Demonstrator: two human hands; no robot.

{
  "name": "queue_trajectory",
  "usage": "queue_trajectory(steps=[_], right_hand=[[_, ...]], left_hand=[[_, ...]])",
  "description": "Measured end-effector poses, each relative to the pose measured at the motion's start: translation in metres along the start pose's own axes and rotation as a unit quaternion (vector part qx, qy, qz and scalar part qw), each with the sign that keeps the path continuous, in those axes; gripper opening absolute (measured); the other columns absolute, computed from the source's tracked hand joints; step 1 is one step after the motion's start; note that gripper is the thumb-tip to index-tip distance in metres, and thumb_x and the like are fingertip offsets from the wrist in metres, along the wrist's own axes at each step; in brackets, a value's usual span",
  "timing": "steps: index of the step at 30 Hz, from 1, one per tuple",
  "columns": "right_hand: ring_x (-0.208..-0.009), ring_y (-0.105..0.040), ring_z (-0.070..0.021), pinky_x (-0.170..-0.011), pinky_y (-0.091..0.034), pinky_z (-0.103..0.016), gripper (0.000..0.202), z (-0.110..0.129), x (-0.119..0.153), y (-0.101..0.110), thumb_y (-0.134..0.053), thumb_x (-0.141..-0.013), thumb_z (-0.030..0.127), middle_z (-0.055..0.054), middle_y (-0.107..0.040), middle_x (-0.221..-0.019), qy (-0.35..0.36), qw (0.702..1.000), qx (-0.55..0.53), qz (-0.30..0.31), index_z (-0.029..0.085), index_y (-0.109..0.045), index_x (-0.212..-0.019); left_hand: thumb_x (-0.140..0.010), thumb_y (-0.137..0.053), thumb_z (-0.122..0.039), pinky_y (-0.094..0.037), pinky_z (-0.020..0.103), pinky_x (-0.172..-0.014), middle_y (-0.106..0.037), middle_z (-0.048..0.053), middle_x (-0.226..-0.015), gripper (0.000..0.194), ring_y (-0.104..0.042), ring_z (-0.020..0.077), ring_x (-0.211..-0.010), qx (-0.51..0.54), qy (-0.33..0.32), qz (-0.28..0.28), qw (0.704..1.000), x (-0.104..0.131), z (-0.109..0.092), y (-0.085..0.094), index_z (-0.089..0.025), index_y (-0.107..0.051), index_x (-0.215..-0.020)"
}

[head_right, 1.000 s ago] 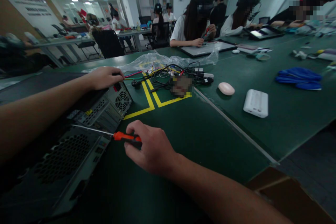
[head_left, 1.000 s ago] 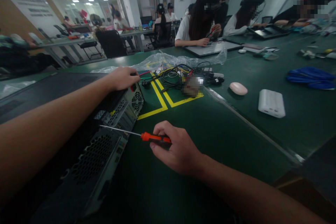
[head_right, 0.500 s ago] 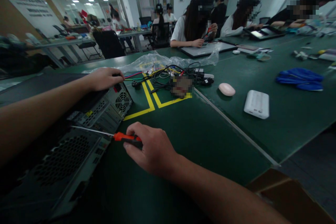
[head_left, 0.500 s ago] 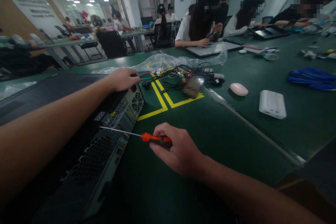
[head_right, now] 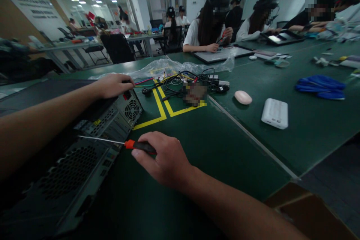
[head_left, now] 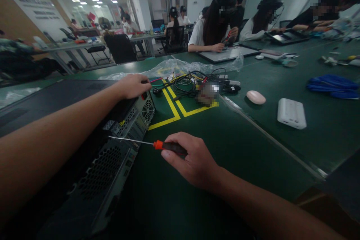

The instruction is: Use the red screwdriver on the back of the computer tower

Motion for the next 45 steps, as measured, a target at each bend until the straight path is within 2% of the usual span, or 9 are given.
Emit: queue_trajectory(steps=[5, 9, 14, 19, 25, 32, 36, 40, 45], right_hand=[[-0.079, -0.067, -0.0175, -0.075, -0.047, -0.032, 0.026, 0.0023, -0.0007, -0.0027, -0.064, -0.114, 0.042, -0.004, -0.078, -0.094, -0.007, 1.000, -0.008, 0.011, 0.022, -0.077, -0.106], [-0.071, -0.061, -0.0159, -0.071, -0.046, -0.031, 0.023, 0.0018, 0.0017, -0.0066, -0.081, -0.099, 0.041, 0.001, -0.076, -0.090, -0.029, 0.999, -0.016, 0.021, 0.025, -0.069, -0.111], [-0.069, -0.059, -0.0162, -0.069, -0.044, -0.031, 0.019, -0.0024, 0.0027, -0.0087, -0.073, -0.094, 0.025, 0.002, -0.074, -0.087, -0.030, 0.999, -0.007, 0.024, 0.027, -0.062, -0.110], [-0.081, -0.068, -0.0190, -0.076, -0.048, -0.033, 0.014, -0.0046, 0.0019, -0.0083, -0.073, -0.099, 0.028, -0.003, -0.079, -0.100, -0.015, 1.000, 0.003, 0.013, 0.026, -0.064, -0.110], [-0.084, -0.069, -0.0193, -0.078, -0.049, -0.032, 0.014, -0.0031, 0.0024, -0.0083, -0.077, -0.102, 0.032, -0.003, -0.080, -0.103, -0.017, 1.000, 0.009, 0.016, 0.026, -0.068, -0.111], [-0.089, -0.071, -0.0199, -0.084, -0.053, -0.034, 0.013, -0.0042, 0.0016, -0.0040, -0.075, -0.104, 0.034, -0.005, -0.082, -0.107, 0.007, 1.000, 0.012, -0.010, 0.024, -0.074, -0.113], [-0.084, -0.069, -0.0193, -0.082, -0.052, -0.034, 0.016, -0.0066, 0.0020, -0.0019, -0.076, -0.105, 0.037, -0.005, -0.081, -0.103, 0.012, 0.999, 0.017, -0.025, 0.023, -0.077, -0.112], [-0.083, -0.069, -0.0195, -0.079, -0.050, -0.033, 0.020, -0.0053, 0.0015, -0.0006, -0.073, -0.108, 0.038, -0.005, -0.079, -0.099, 0.007, 0.999, 0.019, -0.025, 0.020, -0.078, -0.112], [-0.075, -0.064, -0.0177, -0.074, -0.046, -0.033, 0.027, -0.0030, -0.0005, -0.0029, -0.065, -0.112, 0.043, -0.003, -0.074, -0.090, -0.002, 1.000, 0.007, -0.005, 0.019, -0.078, -0.106]], left_hand=[[-0.094, -0.048, -0.052, -0.060, 0.043, -0.105, -0.088, 0.013, -0.127, 0.057, -0.079, 0.0369, -0.121, 0.001, -0.008, -0.001, 1.000, -0.0002, -0.0007, -0.0008, -0.024, -0.087, -0.125], [-0.093, -0.045, -0.055, -0.060, 0.038, -0.103, -0.088, 0.012, -0.128, 0.064, -0.080, 0.0342, -0.122, -0.013, 0.000, 0.000, 1.000, -0.0005, -0.0008, -0.0008, -0.024, -0.088, -0.128], [-0.092, -0.044, -0.055, -0.061, 0.037, -0.103, -0.089, 0.010, -0.124, 0.061, -0.080, 0.0330, -0.119, -0.004, -0.006, -0.010, 1.000, -0.0001, 0.0001, -0.0002, -0.025, -0.089, -0.119], [-0.092, -0.045, -0.054, -0.061, 0.039, -0.104, -0.090, 0.011, -0.122, 0.055, -0.081, 0.0340, -0.117, 0.007, -0.007, -0.027, 1.000, -0.0002, 0.0024, -0.0020, -0.025, -0.087, -0.112], [-0.090, -0.049, -0.053, -0.061, 0.039, -0.105, -0.089, 0.012, -0.123, 0.058, -0.082, 0.0340, -0.116, 0.008, -0.009, -0.012, 1.000, 0.0005, 0.0006, 0.0000, -0.022, -0.087, -0.121], [-0.096, -0.045, -0.050, -0.060, 0.038, -0.107, -0.087, 0.017, -0.137, 0.064, -0.079, 0.0350, -0.129, -0.011, 0.004, -0.004, 1.000, 0.0043, -0.0039, 0.0010, -0.018, -0.086, -0.133], [-0.096, -0.046, -0.047, -0.061, 0.040, -0.107, -0.087, 0.018, -0.134, 0.064, -0.080, 0.0367, -0.127, -0.004, 0.009, -0.016, 1.000, 0.0033, -0.0036, -0.0015, -0.017, -0.087, -0.133], [-0.094, -0.051, -0.044, -0.061, 0.041, -0.109, -0.089, 0.015, -0.133, 0.058, -0.080, 0.0375, -0.128, 0.007, 0.008, -0.031, 0.999, 0.0027, -0.0037, -0.0016, -0.020, -0.090, -0.130], [-0.096, -0.052, -0.042, -0.060, 0.038, -0.112, -0.088, 0.013, -0.137, 0.057, -0.080, 0.0357, -0.131, 0.004, 0.017, -0.037, 0.999, 0.0052, -0.0063, -0.0002, -0.022, -0.091, -0.132]])
Point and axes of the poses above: each hand's wrist, its own x-axis away from the middle knuckle, its own y-axis out of the back of the hand, z = x × y, the point moved 5 cm from there along -x, towards the middle knuckle
